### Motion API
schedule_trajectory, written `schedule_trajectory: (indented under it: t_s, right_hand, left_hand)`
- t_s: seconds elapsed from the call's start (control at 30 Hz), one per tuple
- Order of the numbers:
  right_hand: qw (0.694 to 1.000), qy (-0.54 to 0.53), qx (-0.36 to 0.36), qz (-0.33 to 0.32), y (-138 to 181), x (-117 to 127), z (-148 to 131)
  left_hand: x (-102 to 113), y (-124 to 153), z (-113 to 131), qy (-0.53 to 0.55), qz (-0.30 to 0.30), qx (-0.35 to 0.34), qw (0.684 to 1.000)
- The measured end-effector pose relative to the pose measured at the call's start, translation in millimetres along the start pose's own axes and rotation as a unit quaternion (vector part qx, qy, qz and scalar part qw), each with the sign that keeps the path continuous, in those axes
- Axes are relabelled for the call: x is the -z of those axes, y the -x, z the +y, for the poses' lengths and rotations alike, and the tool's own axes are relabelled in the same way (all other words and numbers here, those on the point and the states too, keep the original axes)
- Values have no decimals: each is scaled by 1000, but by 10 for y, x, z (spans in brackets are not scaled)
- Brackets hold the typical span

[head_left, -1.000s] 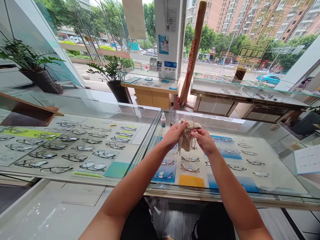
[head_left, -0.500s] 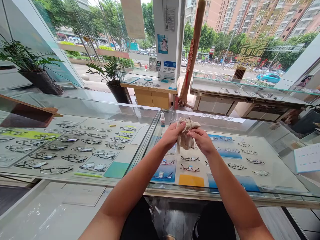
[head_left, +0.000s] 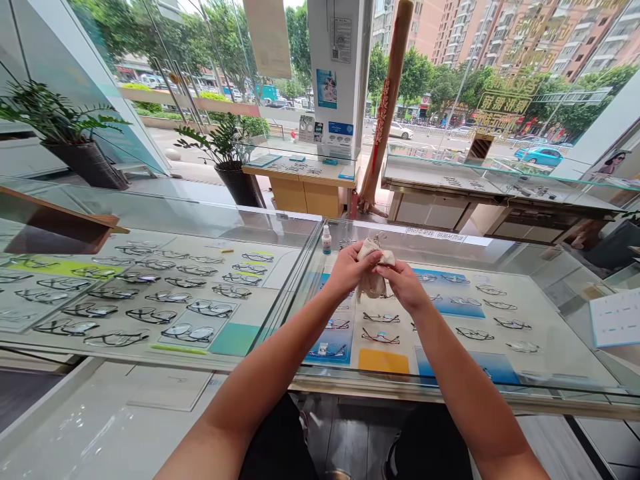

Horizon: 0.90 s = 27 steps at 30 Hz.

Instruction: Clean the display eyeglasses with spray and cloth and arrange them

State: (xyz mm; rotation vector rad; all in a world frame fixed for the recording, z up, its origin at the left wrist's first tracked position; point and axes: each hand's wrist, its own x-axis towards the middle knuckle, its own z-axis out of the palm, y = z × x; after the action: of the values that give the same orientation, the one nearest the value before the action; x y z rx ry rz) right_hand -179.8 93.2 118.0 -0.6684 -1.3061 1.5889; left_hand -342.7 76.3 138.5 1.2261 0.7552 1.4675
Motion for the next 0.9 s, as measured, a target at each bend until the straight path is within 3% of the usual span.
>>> schedule_trajectory:
  t_s: [0.2,0.4,0.57,0.9]
  right_hand:
    - [1000,13,8,-12,10,-44,-5]
    - [1000,-9,19,19,-2,38,-54]
    - [999,-34,4,18,-4,28,-55]
    - [999,36,23,-33,13,-44,33]
  left_hand:
    - [-24,-7,-56,-45,59,-35,997]
    - [96,-45,0,79,-47,44,995]
    - [81,5,55,99,-89,46,990]
    - [-7,-29,-79,6,8,-18,1000]
